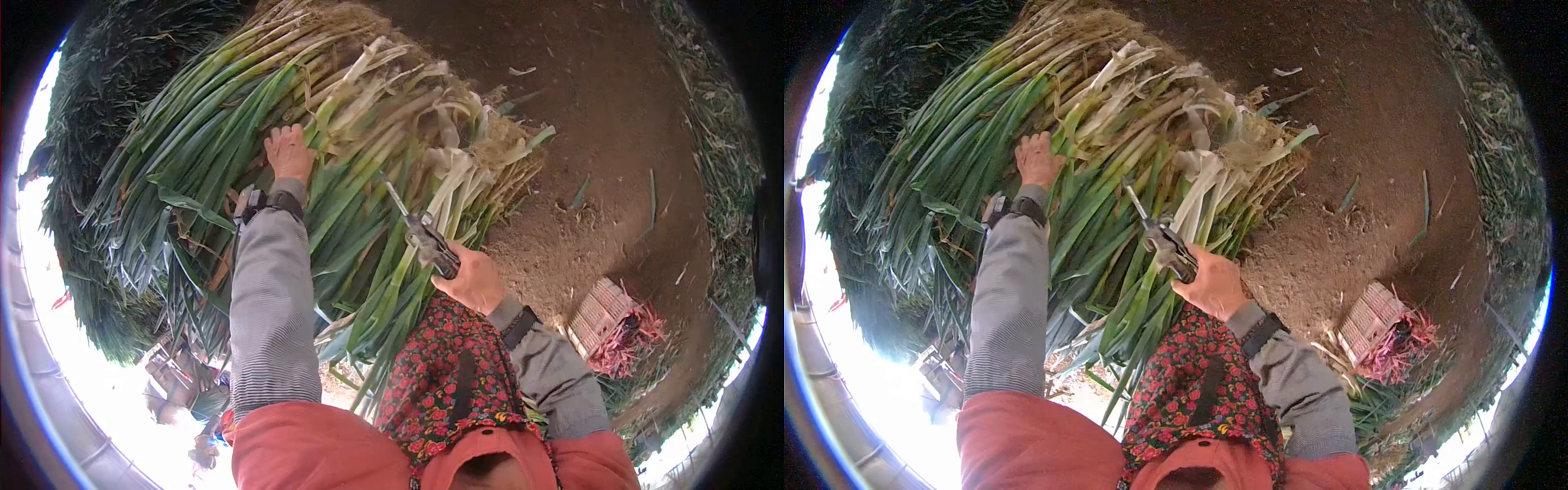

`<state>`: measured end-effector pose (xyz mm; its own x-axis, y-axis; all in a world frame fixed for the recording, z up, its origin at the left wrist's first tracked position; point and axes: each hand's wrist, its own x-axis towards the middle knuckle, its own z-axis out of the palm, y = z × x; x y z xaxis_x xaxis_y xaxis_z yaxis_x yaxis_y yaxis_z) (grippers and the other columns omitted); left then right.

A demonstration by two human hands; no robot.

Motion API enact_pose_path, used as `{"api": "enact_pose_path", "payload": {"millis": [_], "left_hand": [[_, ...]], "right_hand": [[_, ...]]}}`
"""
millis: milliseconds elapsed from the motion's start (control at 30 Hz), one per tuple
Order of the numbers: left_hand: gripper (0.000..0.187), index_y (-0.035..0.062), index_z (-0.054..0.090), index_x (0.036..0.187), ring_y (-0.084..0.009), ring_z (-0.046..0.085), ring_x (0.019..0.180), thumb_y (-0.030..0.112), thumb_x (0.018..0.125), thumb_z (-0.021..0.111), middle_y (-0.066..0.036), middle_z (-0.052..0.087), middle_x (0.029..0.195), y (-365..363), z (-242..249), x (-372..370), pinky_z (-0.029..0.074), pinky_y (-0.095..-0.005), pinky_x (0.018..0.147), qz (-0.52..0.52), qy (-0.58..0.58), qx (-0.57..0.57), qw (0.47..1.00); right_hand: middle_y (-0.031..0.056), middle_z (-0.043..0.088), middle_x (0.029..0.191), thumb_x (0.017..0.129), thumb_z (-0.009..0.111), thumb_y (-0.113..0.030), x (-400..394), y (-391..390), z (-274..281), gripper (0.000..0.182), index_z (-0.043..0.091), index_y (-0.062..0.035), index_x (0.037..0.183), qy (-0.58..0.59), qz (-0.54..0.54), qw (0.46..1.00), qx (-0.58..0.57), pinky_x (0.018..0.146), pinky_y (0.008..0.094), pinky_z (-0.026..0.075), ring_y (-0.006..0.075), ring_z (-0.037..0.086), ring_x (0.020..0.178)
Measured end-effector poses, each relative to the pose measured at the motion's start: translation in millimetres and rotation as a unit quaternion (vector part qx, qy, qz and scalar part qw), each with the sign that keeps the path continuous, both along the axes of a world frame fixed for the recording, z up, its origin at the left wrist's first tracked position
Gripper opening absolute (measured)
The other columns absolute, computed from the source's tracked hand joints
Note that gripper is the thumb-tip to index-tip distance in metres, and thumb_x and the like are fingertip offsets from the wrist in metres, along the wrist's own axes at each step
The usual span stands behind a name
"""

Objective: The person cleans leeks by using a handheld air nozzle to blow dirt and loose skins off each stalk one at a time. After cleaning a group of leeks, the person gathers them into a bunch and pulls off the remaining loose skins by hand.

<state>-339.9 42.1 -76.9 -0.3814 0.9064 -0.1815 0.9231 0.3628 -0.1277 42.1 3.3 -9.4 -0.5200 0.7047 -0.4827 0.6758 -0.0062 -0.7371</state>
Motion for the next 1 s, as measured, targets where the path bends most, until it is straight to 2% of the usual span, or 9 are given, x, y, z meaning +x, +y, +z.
{"api": "enact_pose_path", "payload": {"millis": [100,133,200,300,467,567,733,900,1000], "left_hand": [[0.033,0.0077,0.055,0.105,-0.0358,0.061,0.097,0.019,0.076,0.068,-0.017,0.063,0.097,-16,-12,24,0.049,-0.0471,0.08,-0.009,-0.047,-0.002,0.999],[0.04,0.0083,0.052,0.109,-0.039,0.064,0.085,0.023,0.076,0.069,-0.02,0.064,0.09,-23,-3,40,0.051,-0.0475,0.072,0.042,-0.125,-0.011,0.991],[0.045,0.0074,0.049,0.111,-0.0405,0.063,0.086,0.026,0.076,0.07,-0.021,0.065,0.091,-40,0,79,0.05,-0.0505,0.071,0.116,-0.234,-0.04,0.964],[0.05,0.0065,0.046,0.114,-0.0445,0.062,0.085,0.027,0.077,0.072,-0.023,0.065,0.089,-86,-1,149,0.048,-0.052,0.072,0.152,-0.281,-0.038,0.947],[0.045,0.006,0.043,0.111,-0.0455,0.062,0.082,0.025,0.08,0.069,-0.024,0.064,0.082,-142,6,201,0.045,-0.0549,0.071,0.199,-0.323,-0.05,0.924],[0.041,0.0051,0.043,0.107,-0.0464,0.061,0.081,0.023,0.081,0.069,-0.025,0.063,0.081,-153,16,215,0.044,-0.0553,0.069,0.2,-0.332,-0.049,0.921],[0.043,0.004,0.042,0.105,-0.0475,0.06,0.078,0.023,0.08,0.07,-0.025,0.063,0.08,-177,15,221,0.043,-0.0551,0.067,0.208,-0.365,-0.038,0.907],[0.043,0.004,0.044,0.107,-0.0468,0.06,0.078,0.023,0.079,0.071,-0.026,0.062,0.079,-216,16,235,0.043,-0.0551,0.065,0.202,-0.371,-0.072,0.903],[0.043,0.0055,0.043,0.109,-0.0467,0.06,0.083,0.023,0.08,0.07,-0.026,0.063,0.083,-226,13,237,0.044,-0.0548,0.069,0.227,-0.362,-0.083,0.9]], "right_hand": [[0.0138,0.067,0.075,0.069,0.072,-0.034,1,3,-5,0.05,0.063,-0.0061,0.109,-0.005,-0.021,1.0,-0.007,0.065,0.0396,0.053,0.0307,0.067,0.068],[0.0137,0.067,0.075,0.069,0.072,-0.033,5,5,-1,0.05,0.063,-0.0066,0.11,-0.02,-0.041,0.998,-0.035,0.065,0.0397,0.053,0.0306,0.067,0.068],[0.0135,0.067,0.074,0.068,0.073,-0.032,13,4,16,0.051,0.063,-0.0081,0.112,-0.055,-0.035,0.994,-0.085,0.065,0.0408,0.053,0.031,0.067,0.07],[0.0145,0.066,0.075,0.067,0.073,-0.032,26,-33,33,0.053,0.062,-0.0077,0.113,-0.003,-0.003,0.998,-0.06,0.066,0.0424,0.053,0.0325,0.067,0.071],[0.0174,0.067,0.076,0.067,0.072,-0.034,31,-54,9,0.048,0.063,-0.0101,0.107,-0.06,-0.017,0.995,-0.082,0.069,0.044,0.053,0.0364,0.066,0.074],[0.0167,0.066,0.075,0.067,0.072,-0.035,30,-55,7,0.045,0.063,-0.0094,0.103,-0.02,-0.062,0.996,-0.062,0.068,0.0437,0.053,0.0357,0.066,0.073],[0.015,0.068,0.077,0.067,0.072,-0.033,54,-83,44,0.044,0.064,-0.0092,0.104,-0.04,0.001,0.996,-0.076,0.068,0.044,0.052,0.0352,0.066,0.075],[0.0161,0.067,0.076,0.067,0.071,-0.034,19,-41,-25,0.041,0.065,-0.0096,0.099,-0.057,-0.079,0.995,-0.029,0.068,0.0455,0.052,0.0365,0.066,0.076],[0.0172,0.067,0.078,0.066,0.071,-0.035,28,-48,-18,0.043,0.065,-0.0097,0.101,-0.068,-0.061,0.995,-0.05,0.069,0.0457,0.052,0.037,0.066,0.076]]}}
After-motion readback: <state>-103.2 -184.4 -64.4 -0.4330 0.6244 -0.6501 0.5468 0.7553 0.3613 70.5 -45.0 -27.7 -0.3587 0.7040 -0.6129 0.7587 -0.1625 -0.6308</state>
